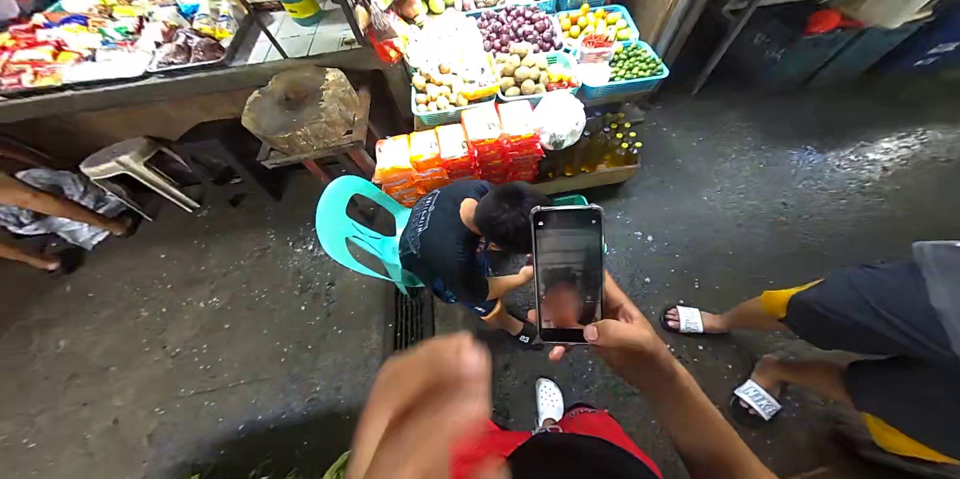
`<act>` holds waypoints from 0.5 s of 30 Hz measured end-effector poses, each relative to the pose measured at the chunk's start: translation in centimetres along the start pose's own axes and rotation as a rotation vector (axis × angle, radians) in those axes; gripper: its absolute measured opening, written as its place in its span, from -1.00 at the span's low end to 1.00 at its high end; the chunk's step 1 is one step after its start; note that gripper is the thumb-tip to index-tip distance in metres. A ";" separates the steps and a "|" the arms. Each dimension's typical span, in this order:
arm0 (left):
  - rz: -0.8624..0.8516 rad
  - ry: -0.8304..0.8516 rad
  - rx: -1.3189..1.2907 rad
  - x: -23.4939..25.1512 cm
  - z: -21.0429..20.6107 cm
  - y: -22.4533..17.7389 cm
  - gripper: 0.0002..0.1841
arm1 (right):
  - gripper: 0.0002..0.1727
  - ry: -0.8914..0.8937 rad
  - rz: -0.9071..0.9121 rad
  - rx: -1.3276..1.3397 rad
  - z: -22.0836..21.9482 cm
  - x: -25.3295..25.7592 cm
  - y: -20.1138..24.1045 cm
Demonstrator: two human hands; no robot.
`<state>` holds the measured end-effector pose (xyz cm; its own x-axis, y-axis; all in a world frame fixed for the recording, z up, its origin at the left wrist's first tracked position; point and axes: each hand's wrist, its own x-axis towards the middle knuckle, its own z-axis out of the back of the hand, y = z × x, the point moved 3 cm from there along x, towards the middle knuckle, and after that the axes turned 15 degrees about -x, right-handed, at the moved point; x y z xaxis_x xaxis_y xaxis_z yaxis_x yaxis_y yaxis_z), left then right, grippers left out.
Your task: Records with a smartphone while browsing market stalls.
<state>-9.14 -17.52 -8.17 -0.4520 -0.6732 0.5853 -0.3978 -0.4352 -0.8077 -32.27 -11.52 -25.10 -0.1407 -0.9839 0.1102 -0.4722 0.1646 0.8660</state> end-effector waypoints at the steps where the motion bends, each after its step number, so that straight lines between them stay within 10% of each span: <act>1: 0.072 0.054 -0.017 0.4 0.2 4.0 -0.49 | -0.12 -0.010 0.014 -0.017 -0.5 0.4 0.2; 6: 0.334 0.255 -0.349 1.7 1.5 13.9 -0.06 | -0.14 -0.003 0.131 -0.088 -4.6 3.4 0.4; 15: 0.212 0.506 -0.604 7.3 12.3 16.1 -0.14 | -0.20 -0.179 0.374 -0.197 -14.6 11.2 -3.0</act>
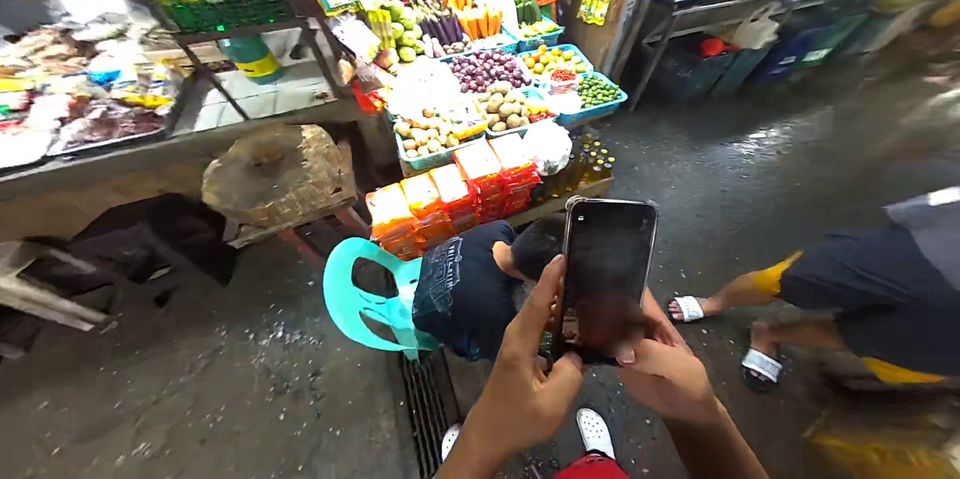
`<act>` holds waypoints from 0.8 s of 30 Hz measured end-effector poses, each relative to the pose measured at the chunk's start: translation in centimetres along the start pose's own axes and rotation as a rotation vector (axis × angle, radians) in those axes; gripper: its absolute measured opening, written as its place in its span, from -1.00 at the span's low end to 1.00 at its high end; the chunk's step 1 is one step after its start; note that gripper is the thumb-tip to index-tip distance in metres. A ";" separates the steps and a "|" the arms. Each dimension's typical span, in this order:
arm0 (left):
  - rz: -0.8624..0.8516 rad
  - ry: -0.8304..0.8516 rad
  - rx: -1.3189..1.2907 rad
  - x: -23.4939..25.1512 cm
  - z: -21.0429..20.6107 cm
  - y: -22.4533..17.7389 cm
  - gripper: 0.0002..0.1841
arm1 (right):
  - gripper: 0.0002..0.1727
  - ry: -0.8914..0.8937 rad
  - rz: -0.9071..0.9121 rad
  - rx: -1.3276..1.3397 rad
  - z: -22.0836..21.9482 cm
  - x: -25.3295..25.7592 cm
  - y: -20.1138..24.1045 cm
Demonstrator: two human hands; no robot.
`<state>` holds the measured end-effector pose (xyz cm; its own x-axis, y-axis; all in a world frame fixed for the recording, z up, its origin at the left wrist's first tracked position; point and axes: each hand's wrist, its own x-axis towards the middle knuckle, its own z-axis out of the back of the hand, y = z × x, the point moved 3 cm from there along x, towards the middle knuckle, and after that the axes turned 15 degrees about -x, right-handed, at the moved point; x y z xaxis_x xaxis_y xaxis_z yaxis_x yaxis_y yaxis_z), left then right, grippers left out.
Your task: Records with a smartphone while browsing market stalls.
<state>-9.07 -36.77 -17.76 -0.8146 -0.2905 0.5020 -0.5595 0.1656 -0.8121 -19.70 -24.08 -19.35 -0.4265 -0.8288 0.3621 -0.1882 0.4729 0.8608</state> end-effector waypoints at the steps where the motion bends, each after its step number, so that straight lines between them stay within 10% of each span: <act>1: 0.000 0.037 -0.025 0.4 0.8 -0.4 -0.14 | -0.21 -0.034 0.023 -0.013 -0.7 0.3 -0.1; 13: 0.138 0.522 -0.317 3.8 -6.1 0.1 -0.12 | -0.25 -0.492 0.239 -0.292 -3.2 -8.1 6.3; 24: 0.305 0.977 -0.466 -3.7 -9.0 2.7 -0.04 | -0.01 -0.889 0.370 -0.383 -10.5 -18.8 2.2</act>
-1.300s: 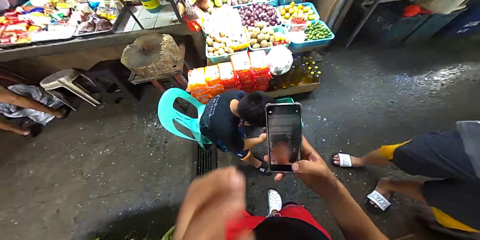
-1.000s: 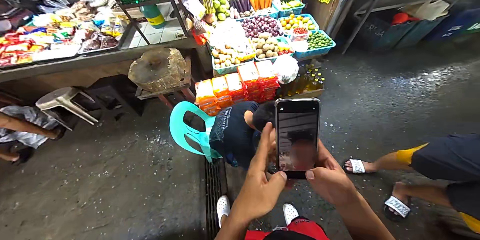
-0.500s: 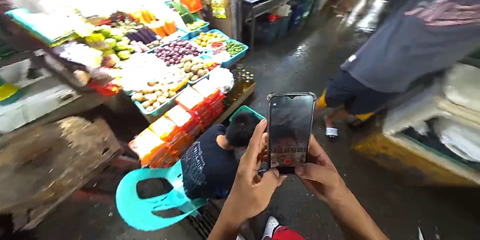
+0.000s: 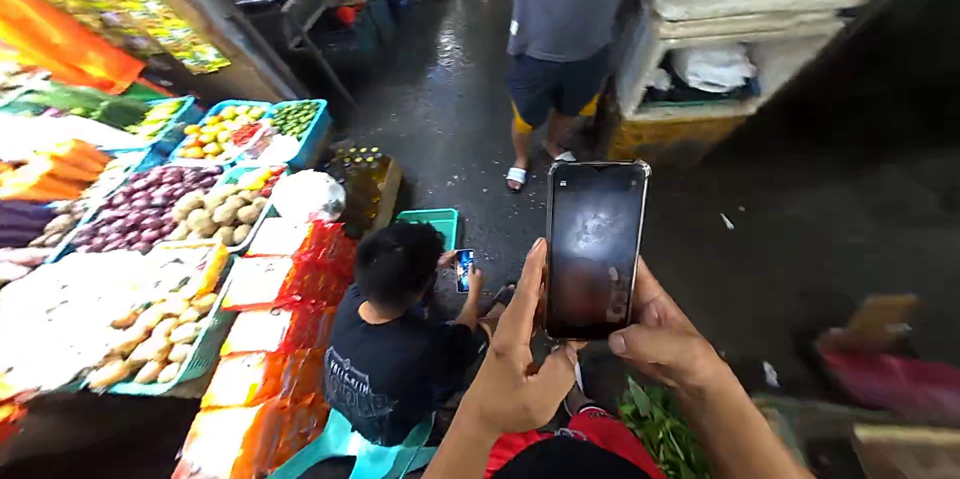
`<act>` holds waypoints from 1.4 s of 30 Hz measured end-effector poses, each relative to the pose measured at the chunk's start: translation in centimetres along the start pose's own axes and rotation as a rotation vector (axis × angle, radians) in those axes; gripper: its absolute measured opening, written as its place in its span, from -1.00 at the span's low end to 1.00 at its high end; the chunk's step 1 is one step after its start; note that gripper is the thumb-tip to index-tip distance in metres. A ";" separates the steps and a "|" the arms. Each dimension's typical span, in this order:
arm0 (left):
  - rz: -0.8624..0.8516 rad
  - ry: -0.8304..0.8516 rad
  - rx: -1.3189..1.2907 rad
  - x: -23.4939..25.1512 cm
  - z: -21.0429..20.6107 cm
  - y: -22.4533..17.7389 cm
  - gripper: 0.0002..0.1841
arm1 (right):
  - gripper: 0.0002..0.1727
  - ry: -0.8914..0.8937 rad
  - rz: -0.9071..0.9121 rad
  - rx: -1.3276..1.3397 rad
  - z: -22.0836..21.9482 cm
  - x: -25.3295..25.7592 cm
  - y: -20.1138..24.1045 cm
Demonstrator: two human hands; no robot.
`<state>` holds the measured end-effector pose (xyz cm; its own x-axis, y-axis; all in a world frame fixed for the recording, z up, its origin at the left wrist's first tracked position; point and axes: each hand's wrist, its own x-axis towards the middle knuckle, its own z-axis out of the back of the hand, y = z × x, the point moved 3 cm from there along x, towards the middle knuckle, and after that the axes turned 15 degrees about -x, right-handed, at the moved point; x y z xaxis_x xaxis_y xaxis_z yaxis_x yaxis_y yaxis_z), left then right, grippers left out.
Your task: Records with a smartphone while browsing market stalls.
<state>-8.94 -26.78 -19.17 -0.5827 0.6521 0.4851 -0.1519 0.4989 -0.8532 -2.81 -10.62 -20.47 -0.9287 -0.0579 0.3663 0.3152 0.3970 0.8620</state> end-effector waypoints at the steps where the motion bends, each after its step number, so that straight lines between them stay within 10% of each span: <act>1: 0.009 0.052 -0.025 -0.5 -0.3 -0.1 -0.05 | 0.02 -0.030 0.004 -0.029 -0.6 -1.4 0.2; 15: 0.175 0.445 -0.304 -12.6 -9.4 -4.7 -0.08 | 0.01 -0.590 0.150 -0.217 -15.9 -21.0 3.0; 42: 0.270 0.614 -0.470 -36.1 -24.8 -14.2 -0.21 | -0.13 -0.895 0.101 -0.358 -34.0 -48.1 6.3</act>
<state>34.06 -43.24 -19.82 0.0108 0.9123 0.4094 0.3607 0.3783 -0.8525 50.52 -36.47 -20.70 -0.6525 0.7385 0.1696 0.3046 0.0507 0.9511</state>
